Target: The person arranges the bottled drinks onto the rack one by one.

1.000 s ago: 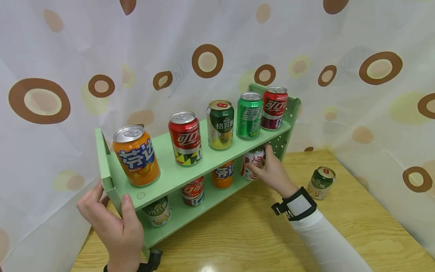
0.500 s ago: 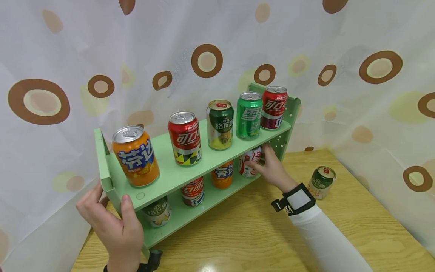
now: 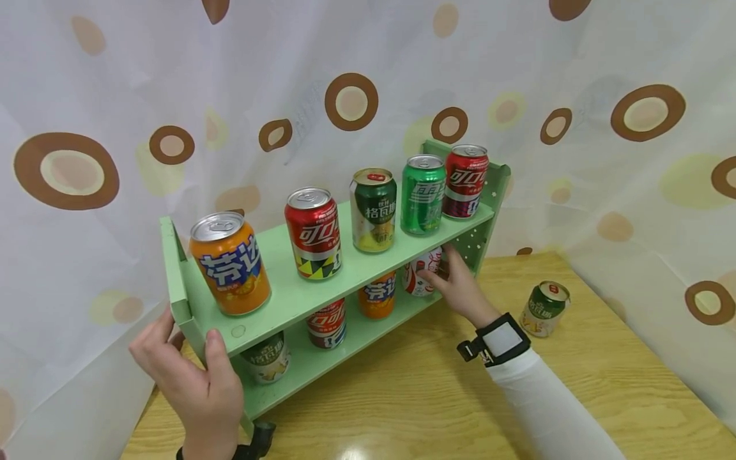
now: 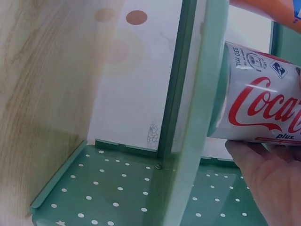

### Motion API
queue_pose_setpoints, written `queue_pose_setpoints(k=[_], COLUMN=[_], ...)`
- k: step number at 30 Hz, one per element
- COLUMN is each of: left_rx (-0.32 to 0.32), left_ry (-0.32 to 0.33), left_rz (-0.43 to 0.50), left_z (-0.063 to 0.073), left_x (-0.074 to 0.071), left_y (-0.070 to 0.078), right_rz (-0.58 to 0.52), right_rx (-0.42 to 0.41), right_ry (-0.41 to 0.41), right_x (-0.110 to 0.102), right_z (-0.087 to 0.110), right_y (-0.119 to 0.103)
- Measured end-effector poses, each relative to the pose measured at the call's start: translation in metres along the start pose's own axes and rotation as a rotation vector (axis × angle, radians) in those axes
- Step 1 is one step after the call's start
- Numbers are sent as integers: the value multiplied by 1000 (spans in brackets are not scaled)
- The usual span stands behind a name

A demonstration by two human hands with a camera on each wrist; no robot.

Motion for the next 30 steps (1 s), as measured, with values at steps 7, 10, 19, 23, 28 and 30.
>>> queue_pose_setpoints(k=[7,10,19,23,28,30], left_rx=[-10,-10,-12,-10,-5,-4], left_ry=[-4,-6,1,1,2,1], left_rz=[1,-4,3,-4,-6,-6], left_z=[1,2,2,2,1,1], left_x=[0,0,0,0,0,0], left_y=[0,-1,-1,-1,-1,-1], right_rz=[-28,-23,-44,-58,-48,-41], right_rx=[1,0,-7,4,8,6], right_ry=[14,17,24,30,47,55], right_x=[2,3,6,8,9,9], right_z=[-1,-1,-4,-5,-4,-4], right_y=[4,6,4,4,3,2])
Point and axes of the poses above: each hand's wrist, its own z-axis away from the middle knuckle, its own x-axis out of the palm, y = z × x, the point moved 7 cm from there along -z, towards the middle knuckle, and after that the axes turned 3 degrees about -z, right-handed, at the moved point
